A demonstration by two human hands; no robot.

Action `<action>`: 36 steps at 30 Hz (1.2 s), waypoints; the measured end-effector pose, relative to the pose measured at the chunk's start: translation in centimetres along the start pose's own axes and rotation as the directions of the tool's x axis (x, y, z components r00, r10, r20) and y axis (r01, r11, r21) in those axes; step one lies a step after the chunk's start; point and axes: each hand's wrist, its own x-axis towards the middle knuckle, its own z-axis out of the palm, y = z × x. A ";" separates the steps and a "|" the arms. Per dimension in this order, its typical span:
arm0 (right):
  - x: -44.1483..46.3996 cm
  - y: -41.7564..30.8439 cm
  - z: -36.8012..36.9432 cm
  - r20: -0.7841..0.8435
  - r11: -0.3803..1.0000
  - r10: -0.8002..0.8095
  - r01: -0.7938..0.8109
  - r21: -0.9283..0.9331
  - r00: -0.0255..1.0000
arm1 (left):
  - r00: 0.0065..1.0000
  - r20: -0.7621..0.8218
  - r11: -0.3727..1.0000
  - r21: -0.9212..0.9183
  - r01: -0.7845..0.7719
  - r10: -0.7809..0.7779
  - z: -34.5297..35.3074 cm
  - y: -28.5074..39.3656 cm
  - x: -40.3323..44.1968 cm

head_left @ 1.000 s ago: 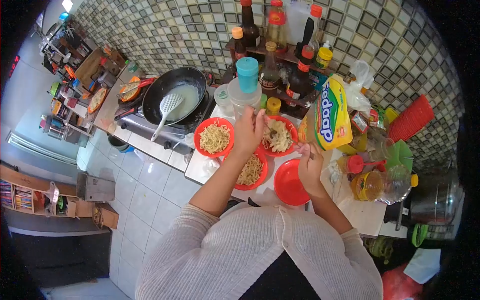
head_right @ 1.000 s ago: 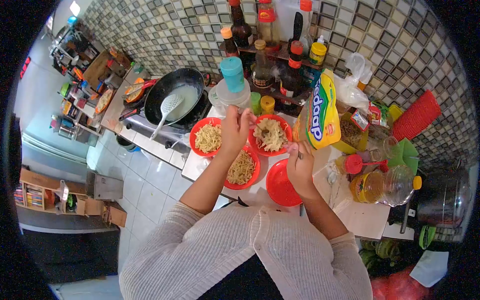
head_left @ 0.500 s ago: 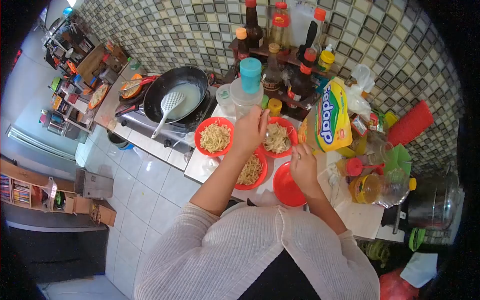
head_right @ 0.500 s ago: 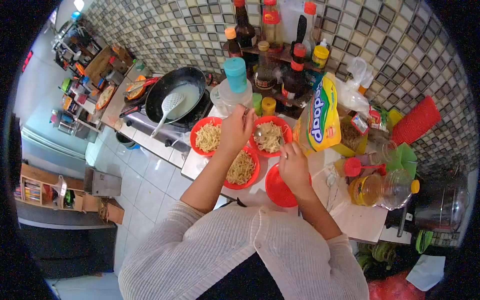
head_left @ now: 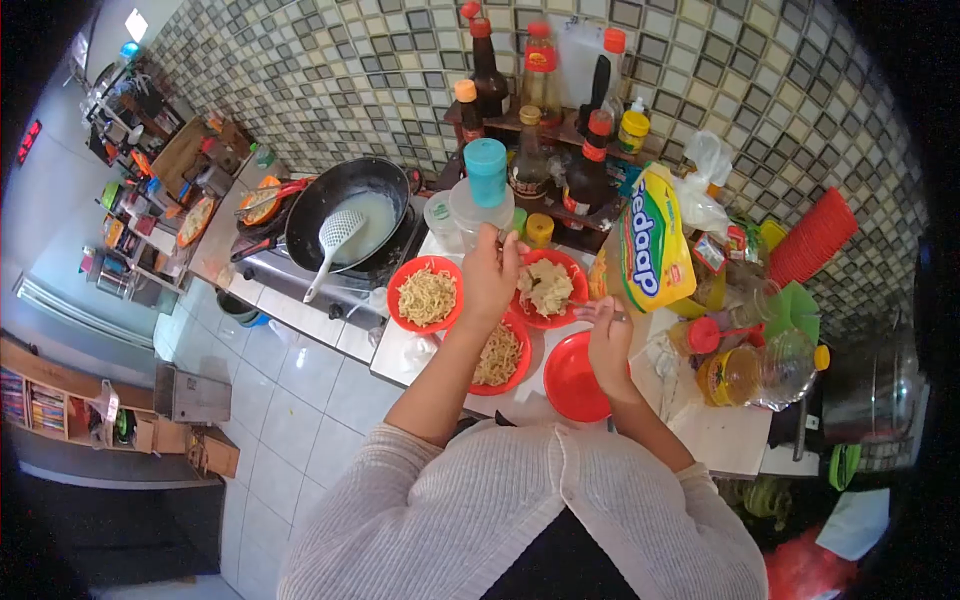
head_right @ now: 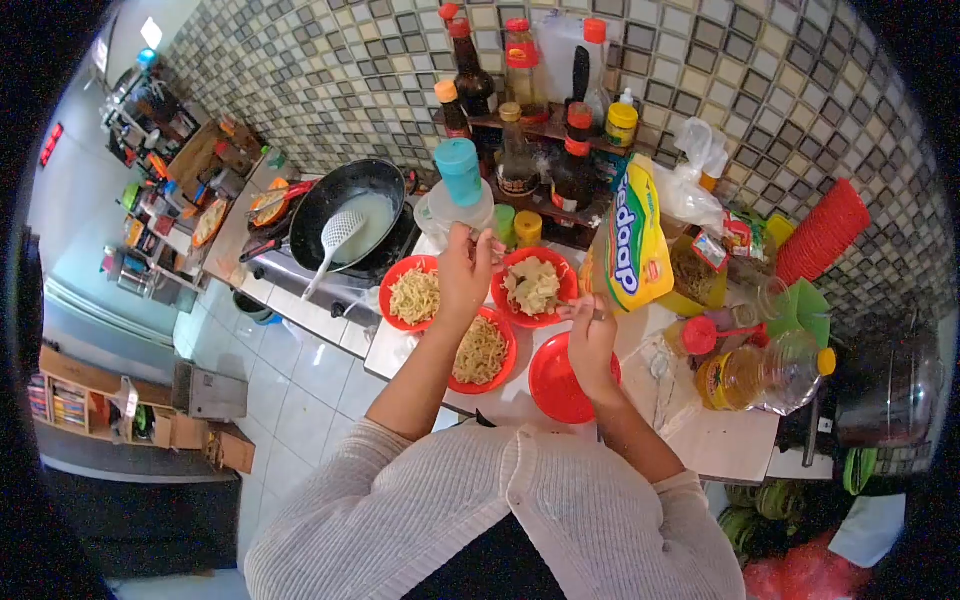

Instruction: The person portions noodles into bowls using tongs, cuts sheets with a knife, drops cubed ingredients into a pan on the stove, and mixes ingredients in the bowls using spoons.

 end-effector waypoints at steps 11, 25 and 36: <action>1.2 -5.0 -0.5 0.079 0.974 -0.163 0.173 -0.146 0.984 | 0.991 -0.074 0.994 0.036 -0.106 0.108 -1.8 0.0 0.4; 0.4 -4.3 0.1 0.482 0.728 -0.272 0.506 -0.463 0.833 | 0.977 -0.117 0.982 -0.040 -0.186 0.180 -2.3 0.0 -0.7; -1.6 0.4 0.2 0.521 0.521 -0.419 0.667 -0.533 0.744 | 0.994 -0.061 0.992 -0.075 -0.096 0.092 0.0 -4.1 -2.4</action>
